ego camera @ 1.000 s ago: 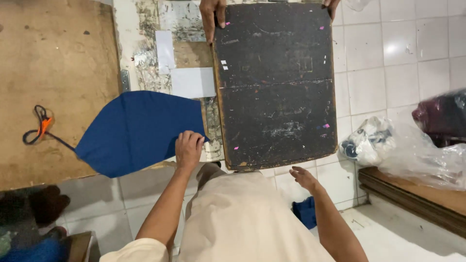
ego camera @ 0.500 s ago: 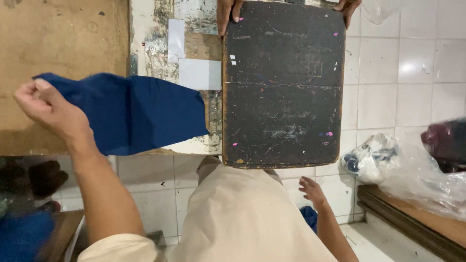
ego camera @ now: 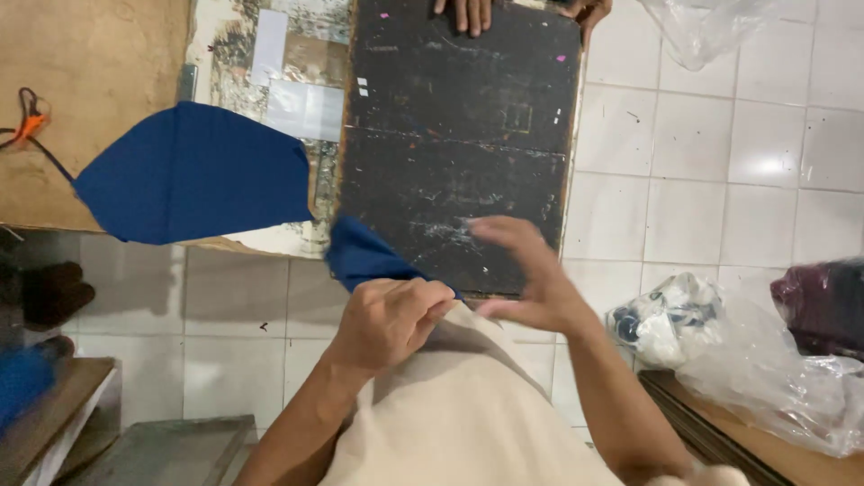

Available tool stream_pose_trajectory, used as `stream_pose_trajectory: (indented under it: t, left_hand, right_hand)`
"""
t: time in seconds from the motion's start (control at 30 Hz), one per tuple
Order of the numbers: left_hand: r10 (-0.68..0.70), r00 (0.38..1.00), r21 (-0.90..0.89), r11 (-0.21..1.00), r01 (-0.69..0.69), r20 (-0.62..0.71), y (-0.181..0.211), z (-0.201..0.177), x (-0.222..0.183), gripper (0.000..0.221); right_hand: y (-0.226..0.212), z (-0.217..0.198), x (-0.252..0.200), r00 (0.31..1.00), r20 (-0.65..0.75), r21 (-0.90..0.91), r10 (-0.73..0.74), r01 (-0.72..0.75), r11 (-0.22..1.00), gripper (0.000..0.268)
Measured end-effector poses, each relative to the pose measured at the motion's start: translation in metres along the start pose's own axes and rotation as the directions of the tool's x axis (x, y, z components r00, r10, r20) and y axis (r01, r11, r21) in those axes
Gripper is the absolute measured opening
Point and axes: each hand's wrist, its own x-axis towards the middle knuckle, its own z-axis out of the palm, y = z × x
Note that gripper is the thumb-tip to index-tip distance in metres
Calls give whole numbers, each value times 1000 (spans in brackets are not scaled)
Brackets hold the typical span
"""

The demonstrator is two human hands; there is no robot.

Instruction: Placing and aligning fabric pieces on a screen printing platen for production

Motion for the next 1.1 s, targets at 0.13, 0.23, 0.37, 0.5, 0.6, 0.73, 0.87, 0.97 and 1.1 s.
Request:
stream_pose_trajectory:
  t: [0.13, 0.23, 0.37, 0.5, 0.6, 0.73, 0.87, 0.97, 1.1]
  left_hand:
    - [-128, 991, -33, 991, 127, -37, 7, 2, -19, 24]
    - [-283, 952, -87, 958, 274, -115, 0, -2, -43, 38]
    - [-472, 881, -153, 870, 469, 15, -13, 20, -78, 47]
    - [-384, 887, 18, 919, 393, 256, -38, 10, -57, 26]
    - [-290, 929, 195, 949, 248, 231, -75, -29, -50, 17]
    - [-225, 974, 373, 903, 213, -12, -107, -124, -7, 25]
    - [-90, 992, 483, 875, 35, 91, -135, -122, 8, 25]
    - [-61, 995, 425, 905, 20, 83, -141, -97, 22, 27]
    - [-49, 998, 346, 938, 30, 46, -144, -89, 63, 16]
  right_hand:
    - [-22, 34, 15, 809, 432, -14, -400, 449, 893, 39]
    - [-36, 30, 17, 774, 470, -12, -424, 486, 874, 15]
    - [-55, 16, 18, 735, 458, -41, -499, 579, 814, 9]
    - [-54, -30, 26, 815, 187, -14, -548, 560, 828, 4]
    - [-33, -50, 23, 760, -267, -47, -593, 604, 795, 14]
    - [9, -31, 7, 873, -337, -275, -353, 267, 924, 10]
    - [49, -41, -14, 790, -600, -171, -126, 27, 985, 9]
    - [40, -63, -21, 825, -556, -232, -94, -45, 972, 7]
    - [36, -76, -13, 770, -621, -202, 145, -336, 920, 11]
